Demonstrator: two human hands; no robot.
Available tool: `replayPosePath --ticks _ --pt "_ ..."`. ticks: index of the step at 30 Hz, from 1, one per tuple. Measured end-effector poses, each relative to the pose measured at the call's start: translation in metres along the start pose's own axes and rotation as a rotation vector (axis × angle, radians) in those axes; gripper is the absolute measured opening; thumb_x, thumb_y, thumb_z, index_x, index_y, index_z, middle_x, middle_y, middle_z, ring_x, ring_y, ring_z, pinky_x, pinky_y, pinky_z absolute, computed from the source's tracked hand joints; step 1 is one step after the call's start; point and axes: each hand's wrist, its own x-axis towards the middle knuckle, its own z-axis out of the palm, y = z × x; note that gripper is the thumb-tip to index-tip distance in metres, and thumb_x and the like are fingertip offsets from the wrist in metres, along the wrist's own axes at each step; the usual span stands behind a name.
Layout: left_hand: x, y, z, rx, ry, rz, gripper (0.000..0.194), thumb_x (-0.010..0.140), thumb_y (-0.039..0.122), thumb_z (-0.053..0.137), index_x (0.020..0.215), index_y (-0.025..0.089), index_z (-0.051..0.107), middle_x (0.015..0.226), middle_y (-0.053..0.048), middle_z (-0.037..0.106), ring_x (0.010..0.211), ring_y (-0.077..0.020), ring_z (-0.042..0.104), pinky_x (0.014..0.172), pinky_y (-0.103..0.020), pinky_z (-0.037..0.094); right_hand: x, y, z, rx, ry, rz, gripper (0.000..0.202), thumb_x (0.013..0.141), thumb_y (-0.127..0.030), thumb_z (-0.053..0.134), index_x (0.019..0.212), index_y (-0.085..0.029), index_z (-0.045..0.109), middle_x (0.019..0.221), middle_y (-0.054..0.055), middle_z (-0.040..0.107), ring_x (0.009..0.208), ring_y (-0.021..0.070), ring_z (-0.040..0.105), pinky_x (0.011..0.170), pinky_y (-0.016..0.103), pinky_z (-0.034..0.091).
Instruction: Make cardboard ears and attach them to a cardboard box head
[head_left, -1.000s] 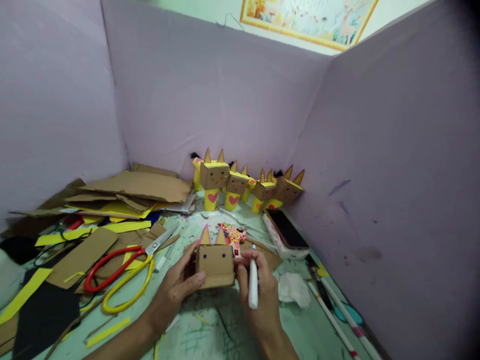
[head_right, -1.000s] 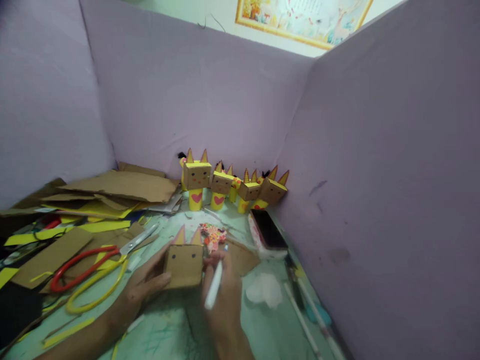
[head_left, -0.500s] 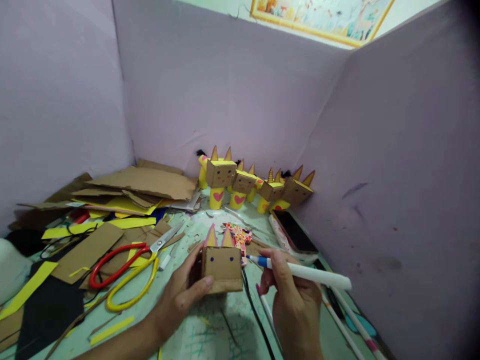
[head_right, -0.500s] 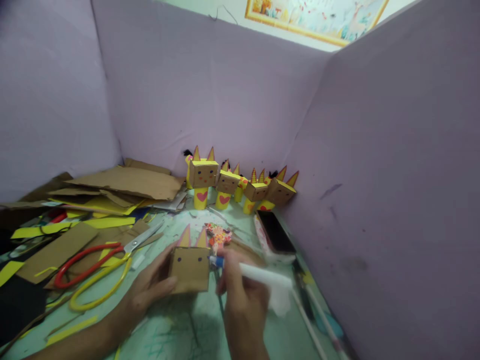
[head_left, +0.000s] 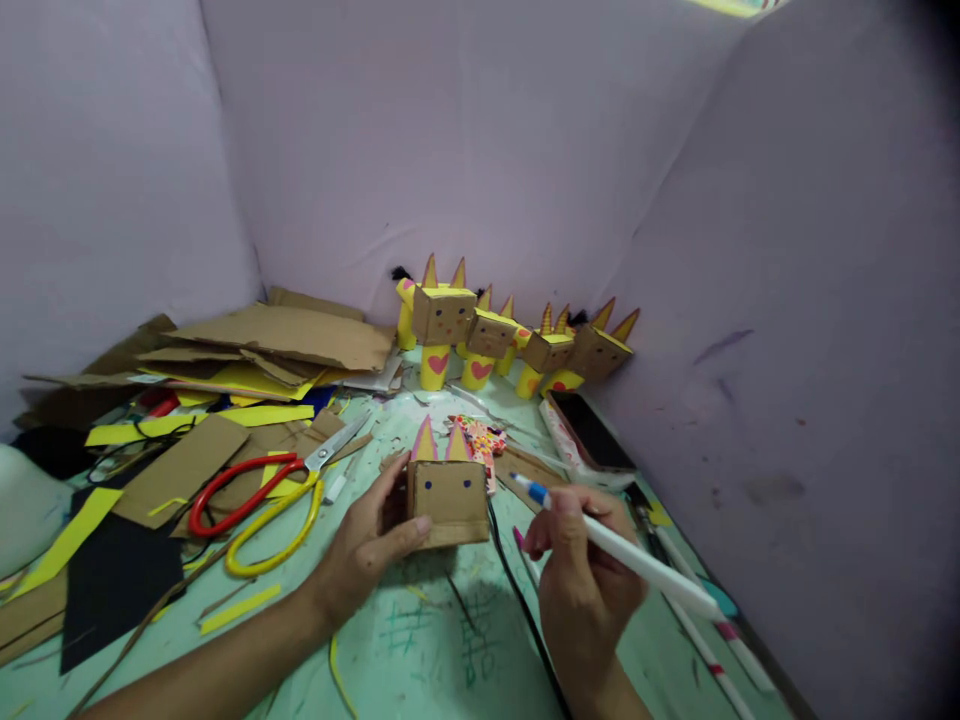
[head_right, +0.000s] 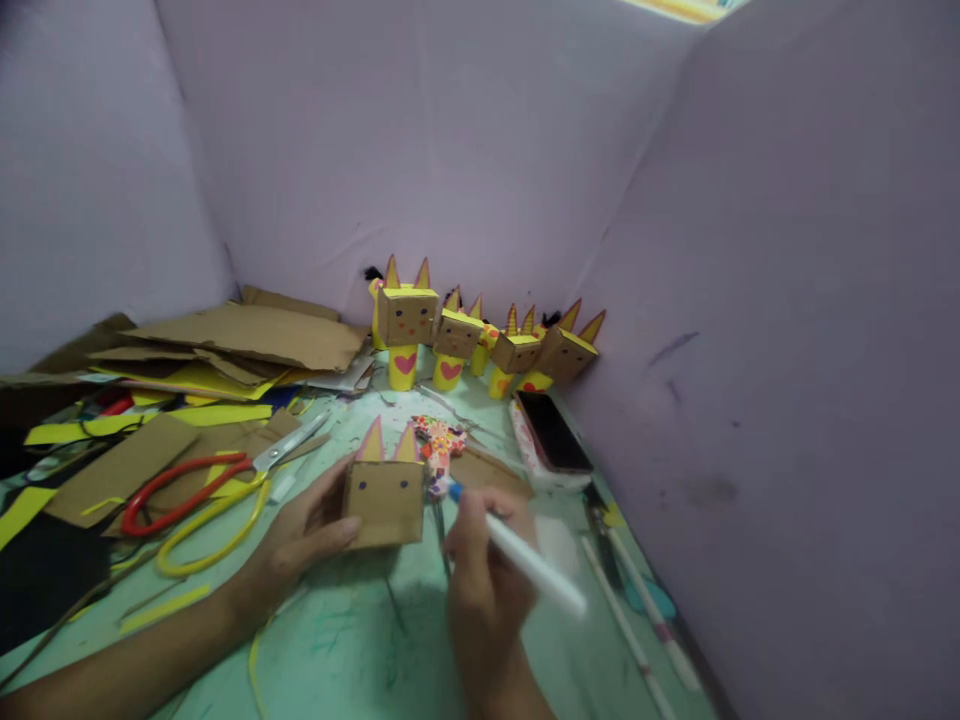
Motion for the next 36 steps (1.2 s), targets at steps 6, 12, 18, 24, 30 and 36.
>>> replayPosePath --ticks 6,12,18,24,30,36 --pt "0.003 -0.004 -0.004 0.011 0.062 -0.013 0.071 0.072 0.031 0.070 0.135 0.016 0.038 0.134 -0.010 0.053 0.124 -0.0282 0.047 0.100 -0.034 0.042 0.008 -0.001 -0.003 0.043 -0.036 0.049 0.021 0.088 -0.037 0.055 0.088 -0.018 0.064 0.048 -0.008 0.049 0.040 0.0069 0.045 0.040 0.018 0.038" --pt "0.006 -0.006 -0.007 0.025 0.116 -0.053 0.075 0.069 0.036 0.073 0.133 0.015 0.043 0.131 -0.013 0.056 0.122 -0.0325 0.049 0.100 -0.040 0.043 -0.003 0.000 0.001 0.006 -0.167 0.097 0.034 0.089 -0.041 0.049 0.077 -0.016 0.068 0.041 -0.007 0.046 0.037 0.0086 0.044 0.039 0.020 0.037" --pt "0.010 -0.002 -0.002 -0.044 0.301 -0.135 0.071 0.064 0.041 0.074 0.127 0.021 0.051 0.123 -0.006 0.063 0.119 -0.0317 0.052 0.100 -0.038 0.044 0.034 0.011 -0.040 -0.343 -0.255 -0.068 0.027 0.085 -0.024 0.053 0.111 -0.020 0.062 0.087 0.006 0.071 0.077 0.0193 0.067 0.071 0.034 0.053" --pt "0.009 0.002 -0.001 0.043 0.311 -0.205 0.082 0.056 0.049 0.078 0.127 0.021 0.050 0.127 -0.005 0.061 0.118 -0.0324 0.053 0.103 -0.039 0.042 0.046 0.021 -0.142 -0.733 -0.499 -0.241 0.034 0.082 -0.019 0.052 0.112 -0.024 0.064 0.107 0.008 0.071 0.100 0.0248 0.065 0.088 0.044 0.050" --pt "0.006 0.010 0.004 0.090 0.411 -0.082 0.075 0.064 0.045 0.074 0.130 0.020 0.047 0.131 -0.005 0.057 0.124 -0.0319 0.047 0.107 -0.042 0.035 0.029 0.012 -0.177 -0.856 -0.248 0.153 0.023 0.081 -0.030 0.053 0.096 -0.024 0.069 0.097 0.006 0.074 0.084 0.0253 0.070 0.069 0.037 0.055" --pt "0.005 0.022 0.009 0.105 0.602 0.068 0.082 0.058 0.036 0.077 0.131 0.020 0.044 0.130 -0.007 0.056 0.125 -0.0330 0.044 0.108 -0.044 0.034 0.038 0.004 -0.165 -0.651 0.028 0.187 0.026 0.083 -0.043 0.054 0.091 -0.020 0.061 0.090 0.009 0.071 0.086 0.0251 0.067 0.071 0.036 0.051"
